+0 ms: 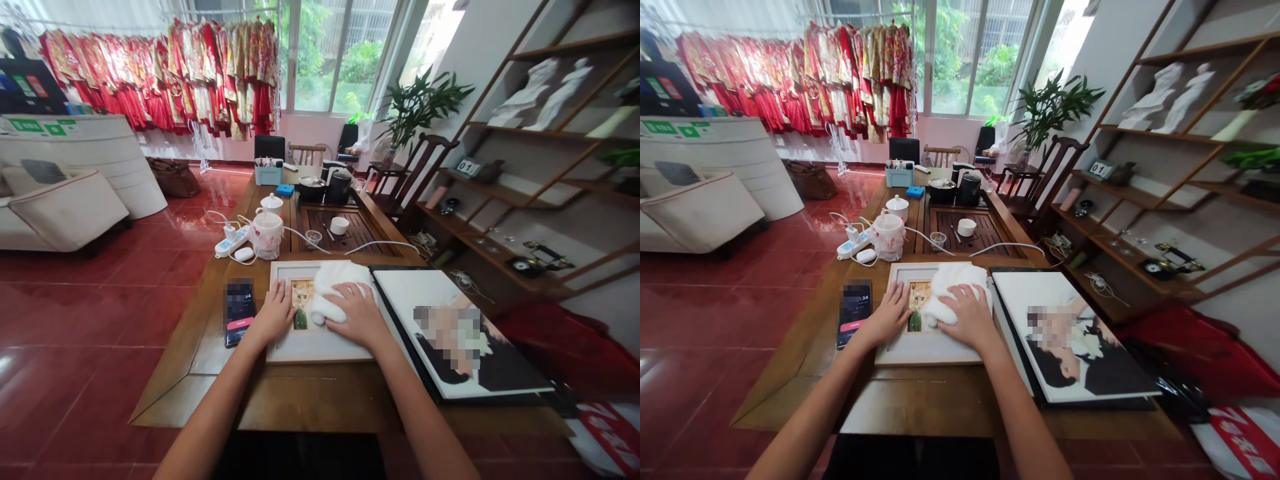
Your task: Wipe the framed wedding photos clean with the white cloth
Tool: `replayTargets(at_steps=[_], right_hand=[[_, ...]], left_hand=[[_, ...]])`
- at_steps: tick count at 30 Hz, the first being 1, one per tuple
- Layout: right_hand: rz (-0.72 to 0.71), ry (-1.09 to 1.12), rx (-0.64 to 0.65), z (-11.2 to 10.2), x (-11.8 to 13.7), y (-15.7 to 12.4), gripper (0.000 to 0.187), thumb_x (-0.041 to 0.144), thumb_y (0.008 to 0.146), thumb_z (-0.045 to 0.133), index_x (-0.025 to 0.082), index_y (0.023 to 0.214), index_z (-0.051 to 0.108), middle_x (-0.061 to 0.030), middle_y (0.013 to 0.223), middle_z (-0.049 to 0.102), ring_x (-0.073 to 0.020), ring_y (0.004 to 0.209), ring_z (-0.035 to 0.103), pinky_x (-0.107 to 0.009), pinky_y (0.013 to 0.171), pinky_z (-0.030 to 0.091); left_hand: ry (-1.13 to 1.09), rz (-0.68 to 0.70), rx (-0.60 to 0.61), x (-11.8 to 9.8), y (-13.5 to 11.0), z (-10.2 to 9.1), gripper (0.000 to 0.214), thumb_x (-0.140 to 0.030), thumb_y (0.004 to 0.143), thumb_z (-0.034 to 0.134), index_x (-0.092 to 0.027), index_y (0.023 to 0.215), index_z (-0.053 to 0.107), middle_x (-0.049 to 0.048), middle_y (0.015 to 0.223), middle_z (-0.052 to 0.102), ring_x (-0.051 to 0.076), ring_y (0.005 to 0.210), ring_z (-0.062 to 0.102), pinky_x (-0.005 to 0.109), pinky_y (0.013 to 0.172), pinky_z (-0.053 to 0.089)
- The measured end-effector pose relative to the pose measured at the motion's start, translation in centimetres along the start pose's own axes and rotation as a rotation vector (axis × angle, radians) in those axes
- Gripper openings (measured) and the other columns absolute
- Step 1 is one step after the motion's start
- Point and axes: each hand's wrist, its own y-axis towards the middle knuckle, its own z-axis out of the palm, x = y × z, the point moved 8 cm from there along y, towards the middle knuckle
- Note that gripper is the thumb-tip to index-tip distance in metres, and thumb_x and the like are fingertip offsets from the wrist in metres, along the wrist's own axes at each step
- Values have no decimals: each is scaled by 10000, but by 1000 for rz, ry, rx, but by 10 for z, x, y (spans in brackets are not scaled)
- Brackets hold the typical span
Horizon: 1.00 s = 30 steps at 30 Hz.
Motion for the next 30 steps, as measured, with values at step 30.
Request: replayTargets(at_steps=[30], right_hand=[[54, 70, -13, 9, -13, 6, 404, 453, 796, 593, 273, 1155, 631, -77, 1217, 593, -274, 1147, 460, -474, 1013, 242]], left_hand=[[-22, 3, -85, -3, -1, -9, 620, -307, 887, 415, -29, 1431, 312, 192, 1550, 204, 298, 1455, 39, 438, 1170, 169]])
